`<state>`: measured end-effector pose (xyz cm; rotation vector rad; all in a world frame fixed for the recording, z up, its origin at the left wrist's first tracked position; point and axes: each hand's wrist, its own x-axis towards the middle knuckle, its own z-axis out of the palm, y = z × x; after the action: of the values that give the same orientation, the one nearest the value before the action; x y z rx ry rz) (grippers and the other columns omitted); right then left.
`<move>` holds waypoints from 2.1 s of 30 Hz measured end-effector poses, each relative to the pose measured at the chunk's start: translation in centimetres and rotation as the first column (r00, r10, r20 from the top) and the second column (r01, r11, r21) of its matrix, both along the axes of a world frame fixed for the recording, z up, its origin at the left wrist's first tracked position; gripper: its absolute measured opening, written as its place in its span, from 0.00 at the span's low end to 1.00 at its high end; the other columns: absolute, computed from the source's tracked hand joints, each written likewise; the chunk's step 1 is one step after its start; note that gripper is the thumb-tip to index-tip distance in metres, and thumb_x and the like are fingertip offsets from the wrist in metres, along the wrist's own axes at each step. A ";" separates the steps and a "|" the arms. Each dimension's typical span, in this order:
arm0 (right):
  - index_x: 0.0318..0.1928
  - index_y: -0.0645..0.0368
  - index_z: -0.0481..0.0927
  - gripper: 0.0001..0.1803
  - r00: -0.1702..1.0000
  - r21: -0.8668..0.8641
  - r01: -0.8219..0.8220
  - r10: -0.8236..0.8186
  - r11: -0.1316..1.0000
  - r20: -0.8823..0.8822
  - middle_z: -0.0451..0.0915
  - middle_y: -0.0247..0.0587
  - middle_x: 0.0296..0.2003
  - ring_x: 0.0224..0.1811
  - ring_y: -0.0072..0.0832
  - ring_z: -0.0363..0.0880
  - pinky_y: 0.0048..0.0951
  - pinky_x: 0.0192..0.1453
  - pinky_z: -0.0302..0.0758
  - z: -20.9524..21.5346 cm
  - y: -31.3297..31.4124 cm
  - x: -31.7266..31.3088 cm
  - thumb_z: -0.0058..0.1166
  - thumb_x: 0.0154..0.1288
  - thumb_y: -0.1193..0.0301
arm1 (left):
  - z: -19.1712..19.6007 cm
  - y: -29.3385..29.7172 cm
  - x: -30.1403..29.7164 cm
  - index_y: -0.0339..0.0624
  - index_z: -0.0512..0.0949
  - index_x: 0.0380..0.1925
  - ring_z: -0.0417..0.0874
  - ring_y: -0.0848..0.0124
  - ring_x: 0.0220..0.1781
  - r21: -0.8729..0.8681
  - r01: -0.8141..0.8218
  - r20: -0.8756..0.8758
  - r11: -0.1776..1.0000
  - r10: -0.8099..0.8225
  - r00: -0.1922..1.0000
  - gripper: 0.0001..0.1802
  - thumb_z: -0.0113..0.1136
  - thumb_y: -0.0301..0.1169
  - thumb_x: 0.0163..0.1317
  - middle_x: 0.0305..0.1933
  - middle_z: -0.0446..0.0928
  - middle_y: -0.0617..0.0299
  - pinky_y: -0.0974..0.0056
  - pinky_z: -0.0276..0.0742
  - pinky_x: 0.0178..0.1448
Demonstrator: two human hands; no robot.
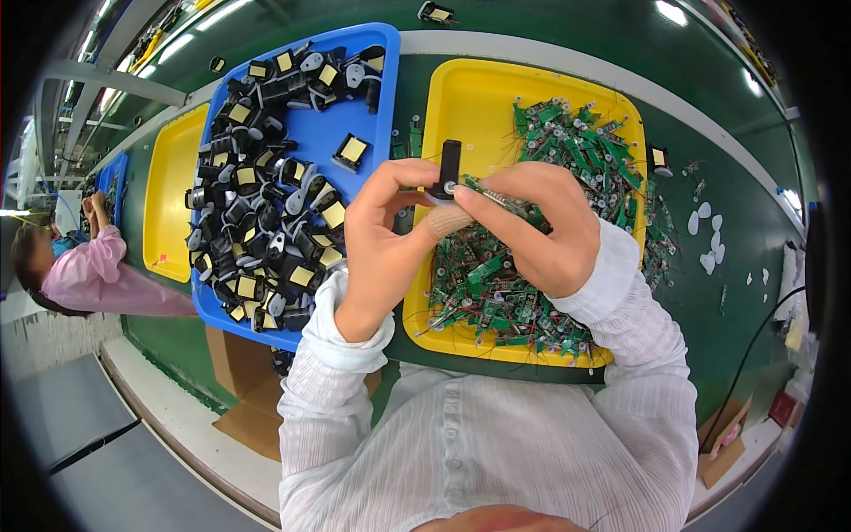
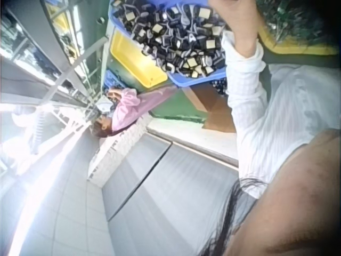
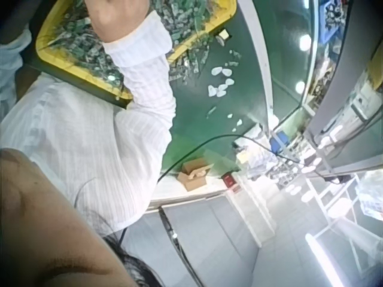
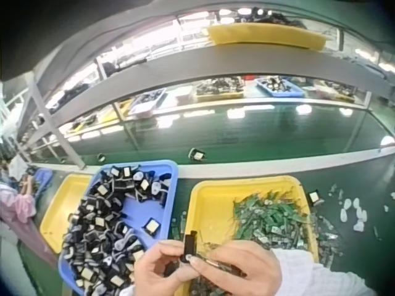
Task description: The person repeatedly picks up small black plastic housings and green circuit boards from trays on a workbench. They insert the circuit boards into the housings by hand and place the assembled units into a blue tray. The process is repetitive and involves handling multiple small components.
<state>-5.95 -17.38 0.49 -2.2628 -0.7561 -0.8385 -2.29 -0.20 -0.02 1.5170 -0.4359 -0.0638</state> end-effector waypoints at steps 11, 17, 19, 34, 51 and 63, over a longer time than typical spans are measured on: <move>0.43 0.61 0.79 0.20 0.970 0.254 -0.043 0.101 0.966 -0.221 0.75 0.42 0.35 0.36 0.33 0.75 0.28 0.38 0.75 0.7 1.0 -0.4 0.54 0.44 0.84 | -0.2 0.4 0.0 0.35 0.72 0.40 0.75 0.72 0.45 -0.109 0.043 0.054 0.993 -0.037 0.998 0.14 0.61 0.23 0.52 0.45 0.71 0.57 0.70 0.71 0.46; 0.37 0.63 0.78 0.11 0.908 0.584 0.120 0.149 0.803 -0.391 0.78 0.45 0.32 0.30 0.34 0.78 0.26 0.34 0.75 0.3 1.1 -0.5 0.56 0.50 0.83 | -0.3 0.3 -0.1 0.34 0.73 0.39 0.76 0.72 0.43 -0.036 0.004 0.132 0.999 0.000 0.991 0.16 0.64 0.23 0.49 0.44 0.72 0.56 0.70 0.73 0.44; 0.36 0.63 0.78 0.12 0.955 0.540 0.082 0.090 0.838 -0.284 0.78 0.42 0.28 0.28 0.34 0.77 0.26 0.31 0.74 0.1 0.9 -0.3 0.58 0.47 0.84 | -0.4 0.2 -0.1 0.33 0.74 0.38 0.76 0.72 0.41 -0.005 -0.006 0.174 1.000 0.007 0.985 0.17 0.66 0.22 0.46 0.44 0.73 0.56 0.70 0.73 0.43; 0.33 0.64 0.78 0.15 1.000 0.321 -0.003 0.009 0.947 -0.018 0.77 0.41 0.28 0.29 0.34 0.77 0.27 0.31 0.74 0.0 0.4 0.1 0.58 0.41 0.88 | -0.8 0.2 -0.2 0.35 0.75 0.34 0.75 0.72 0.40 0.012 -0.106 0.222 0.994 0.101 0.970 0.18 0.71 0.25 0.41 0.40 0.73 0.57 0.71 0.71 0.41; 0.34 0.63 0.79 0.09 0.891 0.532 0.109 0.155 0.840 -0.427 0.77 0.42 0.27 0.28 0.29 0.79 0.23 0.31 0.77 0.9 0.9 -0.8 0.57 0.49 0.83 | -0.3 0.2 0.0 0.35 0.74 0.33 0.76 0.61 0.47 0.041 -0.137 0.364 0.990 0.113 0.925 0.14 0.66 0.23 0.44 0.41 0.75 0.53 0.62 0.72 0.50; 0.35 0.65 0.78 0.08 0.794 0.663 0.154 0.308 0.732 -0.524 0.78 0.42 0.30 0.31 0.26 0.79 0.22 0.32 0.78 0.3 1.0 -0.8 0.56 0.51 0.81 | -0.3 0.1 0.0 0.35 0.75 0.33 0.76 0.58 0.48 0.066 -0.162 0.414 0.985 0.121 0.902 0.13 0.65 0.23 0.46 0.40 0.76 0.53 0.60 0.72 0.50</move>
<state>-6.72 -16.35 0.75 -1.6278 -0.1710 -0.2144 -2.28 -0.14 -0.31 1.6584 -0.6615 0.3593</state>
